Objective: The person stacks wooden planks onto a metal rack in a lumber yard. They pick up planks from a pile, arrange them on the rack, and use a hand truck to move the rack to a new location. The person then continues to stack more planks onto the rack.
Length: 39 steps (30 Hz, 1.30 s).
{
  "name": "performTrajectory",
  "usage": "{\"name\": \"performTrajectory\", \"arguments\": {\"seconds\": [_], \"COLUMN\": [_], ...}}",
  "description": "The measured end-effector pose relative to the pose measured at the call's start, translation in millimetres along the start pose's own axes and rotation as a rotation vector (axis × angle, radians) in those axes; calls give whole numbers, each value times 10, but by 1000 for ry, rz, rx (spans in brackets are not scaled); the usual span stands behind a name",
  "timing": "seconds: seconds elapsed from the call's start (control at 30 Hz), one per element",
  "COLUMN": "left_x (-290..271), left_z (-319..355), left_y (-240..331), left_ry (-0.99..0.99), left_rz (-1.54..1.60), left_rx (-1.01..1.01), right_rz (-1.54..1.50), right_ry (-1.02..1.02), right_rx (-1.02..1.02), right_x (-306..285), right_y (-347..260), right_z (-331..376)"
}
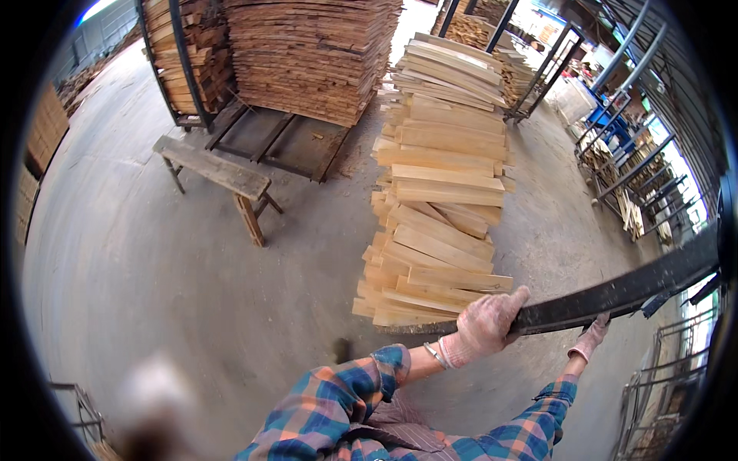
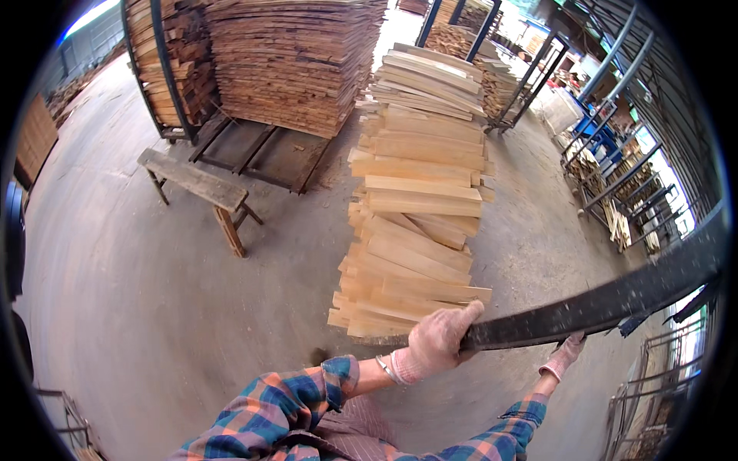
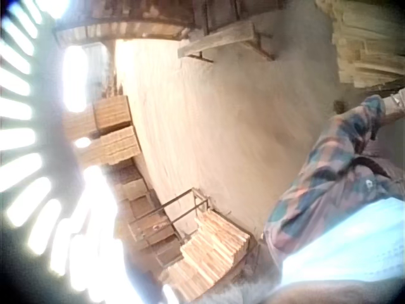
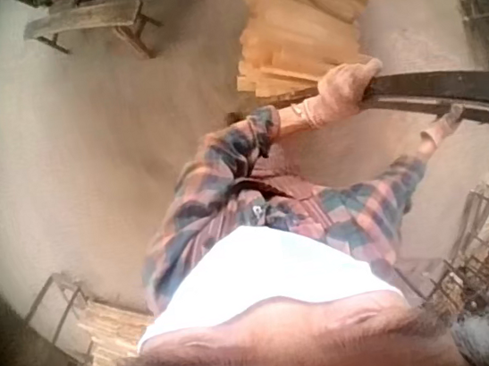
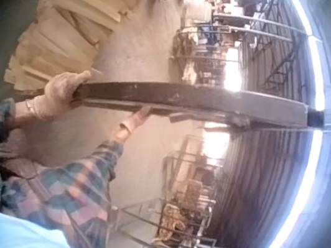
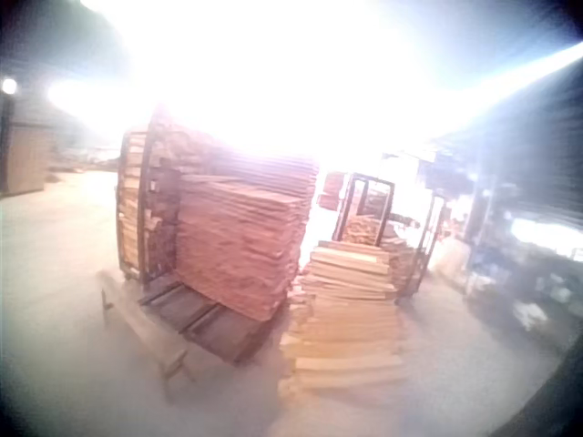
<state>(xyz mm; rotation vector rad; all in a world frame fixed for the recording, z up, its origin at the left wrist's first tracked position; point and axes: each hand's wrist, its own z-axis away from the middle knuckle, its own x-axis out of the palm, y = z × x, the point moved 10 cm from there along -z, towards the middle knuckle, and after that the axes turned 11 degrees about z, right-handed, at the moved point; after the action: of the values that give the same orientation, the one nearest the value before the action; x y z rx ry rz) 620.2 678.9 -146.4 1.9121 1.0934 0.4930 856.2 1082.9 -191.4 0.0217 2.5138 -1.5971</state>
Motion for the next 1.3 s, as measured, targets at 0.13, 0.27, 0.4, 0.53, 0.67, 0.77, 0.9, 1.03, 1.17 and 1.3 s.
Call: {"name": "performTrajectory", "arguments": {"seconds": [0.13,0.27,0.4,0.53,0.67,0.77,0.9,1.03,1.17,1.3], "left_x": [-226,-572,-1596,-3366,-5601,-6031,-6246,-6809,-6681,-7131], "left_z": [-63,184,398,1087,1969,2236,2139,2196,2164,2133], "left_y": [30,-297,-1436,-3381,-4419,-5094,-5768,-6519,-6815,-7001], "left_ry": [-237,-440,-497,81,859,1085,1173,1057,1198,1201], "left_rz": [165,62,4,74,274,523,759,711,948,737], "left_rx": [68,132,-328,-898,-1161,-1333,-1385,-1222,-1289,-1279], "right_rz": [-240,503,482,1460,310,143,360,352,533,653], "right_ry": [-117,86,366,-196,-97,-32,49,241,269,256], "right_rx": [218,28,157,-380,773,1087,917,1039,979,934], "right_x": [-147,-36,-198,-385,482,931,2450,2555,2375,2767], "right_y": [198,-625,-336,-233,658,307,-850,-794,-918,-1213], "right_z": [126,271,427,899,3792,4832,5068,4923,4876,4741]}}
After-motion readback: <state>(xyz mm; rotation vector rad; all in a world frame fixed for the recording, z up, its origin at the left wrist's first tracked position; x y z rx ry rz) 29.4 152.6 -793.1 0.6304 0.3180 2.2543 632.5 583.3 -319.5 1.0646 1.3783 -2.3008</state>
